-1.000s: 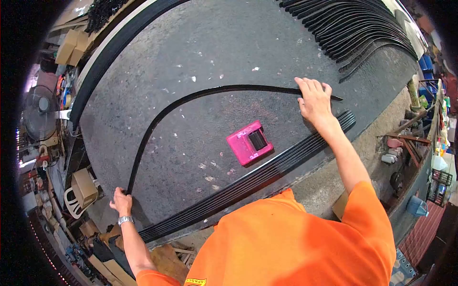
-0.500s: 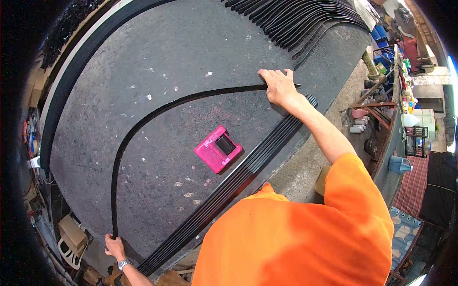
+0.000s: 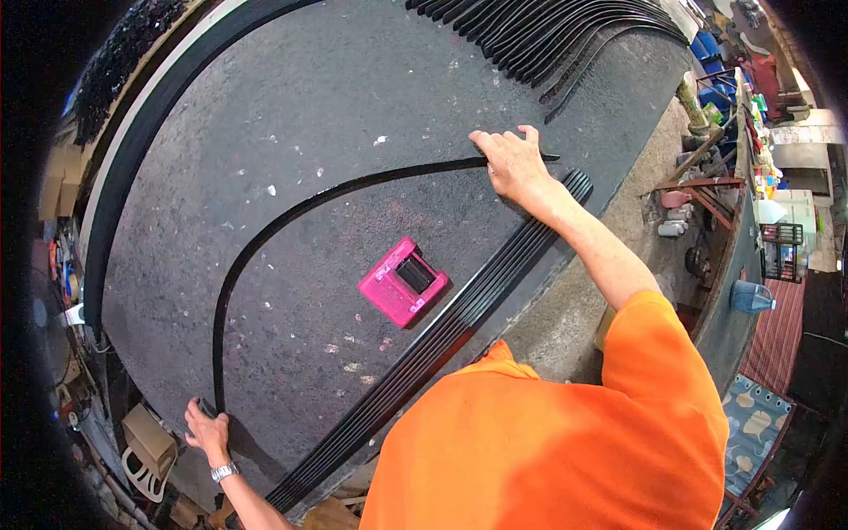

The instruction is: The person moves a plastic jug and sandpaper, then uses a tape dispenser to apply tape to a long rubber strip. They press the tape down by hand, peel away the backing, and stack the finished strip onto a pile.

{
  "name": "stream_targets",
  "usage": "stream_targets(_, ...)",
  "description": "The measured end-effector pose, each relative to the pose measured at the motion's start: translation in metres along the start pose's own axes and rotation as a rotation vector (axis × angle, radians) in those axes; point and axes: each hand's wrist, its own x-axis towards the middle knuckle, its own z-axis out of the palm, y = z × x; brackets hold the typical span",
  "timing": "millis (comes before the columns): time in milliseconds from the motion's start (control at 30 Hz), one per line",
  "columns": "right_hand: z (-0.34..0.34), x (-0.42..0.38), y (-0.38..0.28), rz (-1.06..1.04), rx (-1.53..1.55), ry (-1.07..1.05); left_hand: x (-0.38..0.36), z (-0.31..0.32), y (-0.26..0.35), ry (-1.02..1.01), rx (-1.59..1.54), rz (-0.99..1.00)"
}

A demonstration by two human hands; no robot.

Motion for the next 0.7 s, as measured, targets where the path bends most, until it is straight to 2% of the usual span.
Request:
stream_targets(67,-0.004,-0.004,-0.005,-0.034,-0.019,0.054,0.013,-0.007,0.026,0.100,-0.025,0.094)
stream_targets(167,-0.001,-0.011,-0.008,-0.040,-0.026,0.134,0.013,-0.045,0.113,0.276,-0.074,0.254)
stream_targets(333,0.005,-0.013,-0.011,-0.012,-0.019,0.170,0.007,-0.102,0.271,0.474,-0.232,0.636)
stream_targets(533,0.006,-0.014,-0.012,0.019,0.010,0.154,-0.002,-0.128,0.416,0.447,-0.355,0.942)
stream_targets(567,0.007,-0.014,-0.012,0.017,0.013,0.161,0.000,-0.125,0.429,0.462,-0.370,0.984)
stream_targets(633,0.009,-0.015,-0.011,0.016,0.018,0.173,0.001,-0.124,0.445,0.361,-0.373,1.008)
stream_targets(700,0.009,-0.014,-0.011,0.026,0.038,0.168,0.003,-0.120,0.452,0.379,-0.370,1.024)
